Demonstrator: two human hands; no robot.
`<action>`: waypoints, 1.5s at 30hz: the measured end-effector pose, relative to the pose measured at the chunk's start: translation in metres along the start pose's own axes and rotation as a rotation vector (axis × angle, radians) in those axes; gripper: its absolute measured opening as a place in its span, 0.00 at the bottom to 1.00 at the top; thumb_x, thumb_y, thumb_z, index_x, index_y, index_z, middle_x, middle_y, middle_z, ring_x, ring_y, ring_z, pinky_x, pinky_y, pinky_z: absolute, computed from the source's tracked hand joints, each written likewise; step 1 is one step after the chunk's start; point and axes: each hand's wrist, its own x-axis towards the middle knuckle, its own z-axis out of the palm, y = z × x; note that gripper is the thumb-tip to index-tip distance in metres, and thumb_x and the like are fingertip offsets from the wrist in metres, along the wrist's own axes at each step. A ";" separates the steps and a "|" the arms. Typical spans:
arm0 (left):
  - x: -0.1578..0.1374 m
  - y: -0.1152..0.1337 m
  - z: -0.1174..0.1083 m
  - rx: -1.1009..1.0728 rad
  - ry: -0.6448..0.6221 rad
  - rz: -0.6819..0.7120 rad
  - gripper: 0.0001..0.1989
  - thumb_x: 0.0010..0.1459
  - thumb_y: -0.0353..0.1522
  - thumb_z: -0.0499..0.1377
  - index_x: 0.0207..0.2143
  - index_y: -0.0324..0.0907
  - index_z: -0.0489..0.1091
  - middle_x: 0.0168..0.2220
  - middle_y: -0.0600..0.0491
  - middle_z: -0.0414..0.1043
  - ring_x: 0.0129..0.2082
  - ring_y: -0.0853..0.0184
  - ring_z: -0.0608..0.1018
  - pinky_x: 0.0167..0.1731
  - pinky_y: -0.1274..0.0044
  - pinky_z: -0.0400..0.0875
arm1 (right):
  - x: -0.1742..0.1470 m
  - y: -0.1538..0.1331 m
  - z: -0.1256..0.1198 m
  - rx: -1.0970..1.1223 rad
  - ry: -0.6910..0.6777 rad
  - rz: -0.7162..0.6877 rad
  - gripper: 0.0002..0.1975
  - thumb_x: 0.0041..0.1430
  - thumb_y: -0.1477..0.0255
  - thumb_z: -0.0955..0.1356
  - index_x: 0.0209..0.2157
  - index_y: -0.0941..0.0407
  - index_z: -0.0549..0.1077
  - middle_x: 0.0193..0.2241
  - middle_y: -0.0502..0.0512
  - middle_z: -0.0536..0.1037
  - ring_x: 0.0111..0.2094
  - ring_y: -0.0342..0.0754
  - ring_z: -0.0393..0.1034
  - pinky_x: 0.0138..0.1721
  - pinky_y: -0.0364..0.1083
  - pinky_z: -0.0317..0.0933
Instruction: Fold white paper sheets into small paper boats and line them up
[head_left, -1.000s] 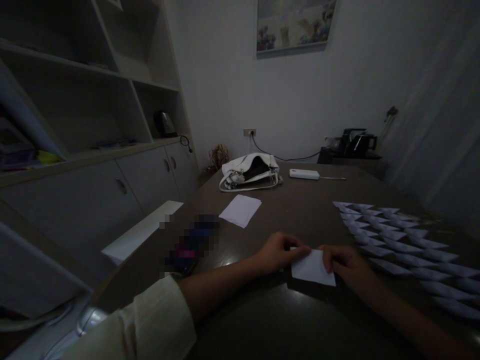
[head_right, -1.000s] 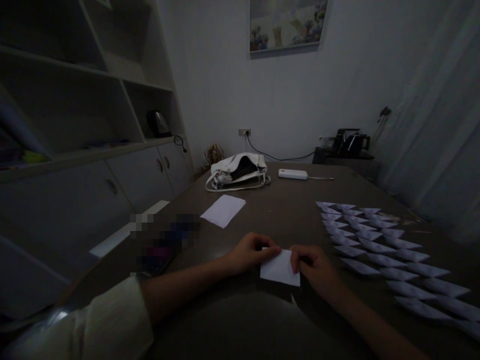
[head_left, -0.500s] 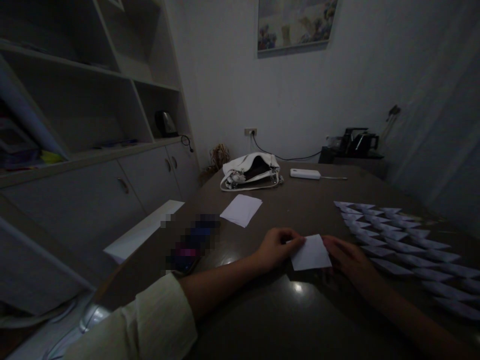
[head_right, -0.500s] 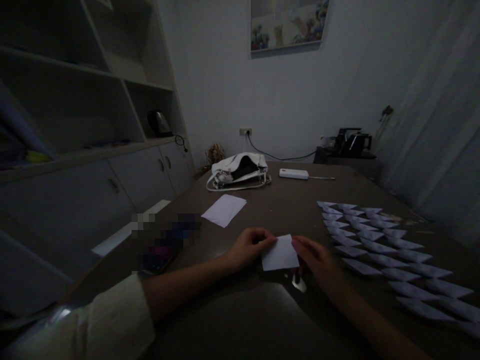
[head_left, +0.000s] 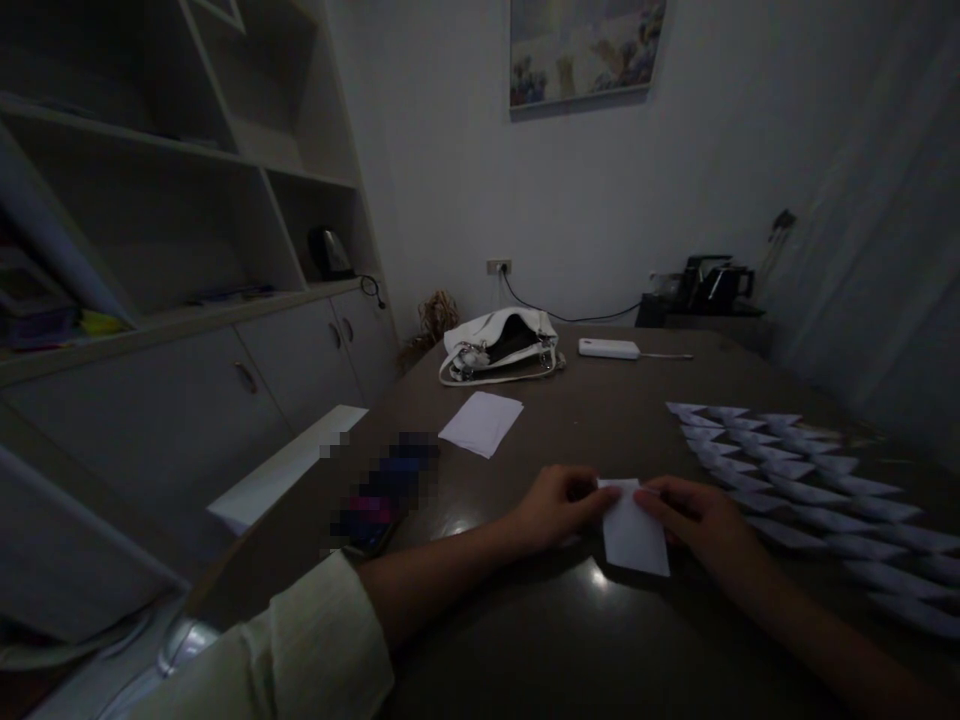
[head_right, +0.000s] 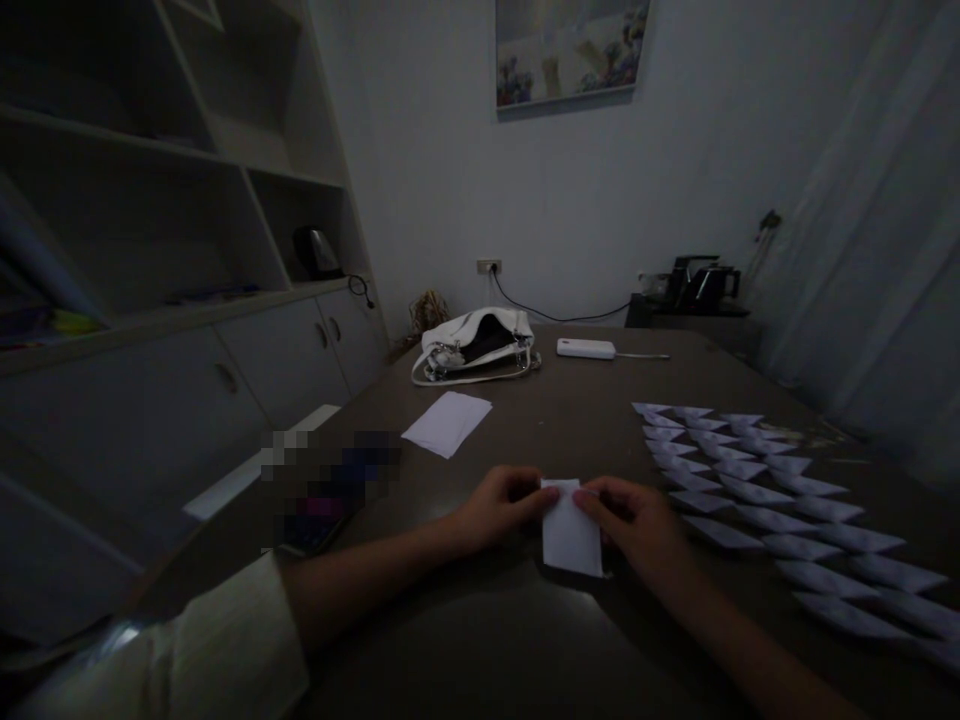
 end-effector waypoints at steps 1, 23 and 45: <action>0.000 0.000 0.000 0.007 0.008 -0.017 0.19 0.57 0.44 0.54 0.27 0.35 0.67 0.23 0.55 0.63 0.24 0.73 0.65 0.23 0.82 0.58 | 0.000 0.001 0.000 -0.017 -0.013 -0.004 0.21 0.42 0.52 0.70 0.27 0.58 0.74 0.21 0.53 0.73 0.21 0.44 0.65 0.20 0.41 0.58; 0.003 -0.006 0.000 -0.021 0.099 -0.017 0.21 0.53 0.46 0.58 0.38 0.35 0.68 0.31 0.50 0.69 0.28 0.71 0.69 0.27 0.80 0.62 | 0.003 0.003 -0.001 0.000 0.067 -0.012 0.21 0.42 0.54 0.70 0.29 0.58 0.75 0.21 0.52 0.72 0.20 0.42 0.61 0.19 0.41 0.55; 0.001 -0.001 0.000 0.105 0.083 0.041 0.18 0.56 0.44 0.55 0.34 0.35 0.69 0.26 0.55 0.64 0.25 0.73 0.65 0.24 0.81 0.58 | 0.000 -0.003 0.002 0.021 0.056 -0.024 0.20 0.40 0.54 0.71 0.26 0.58 0.74 0.22 0.53 0.73 0.22 0.44 0.65 0.22 0.41 0.59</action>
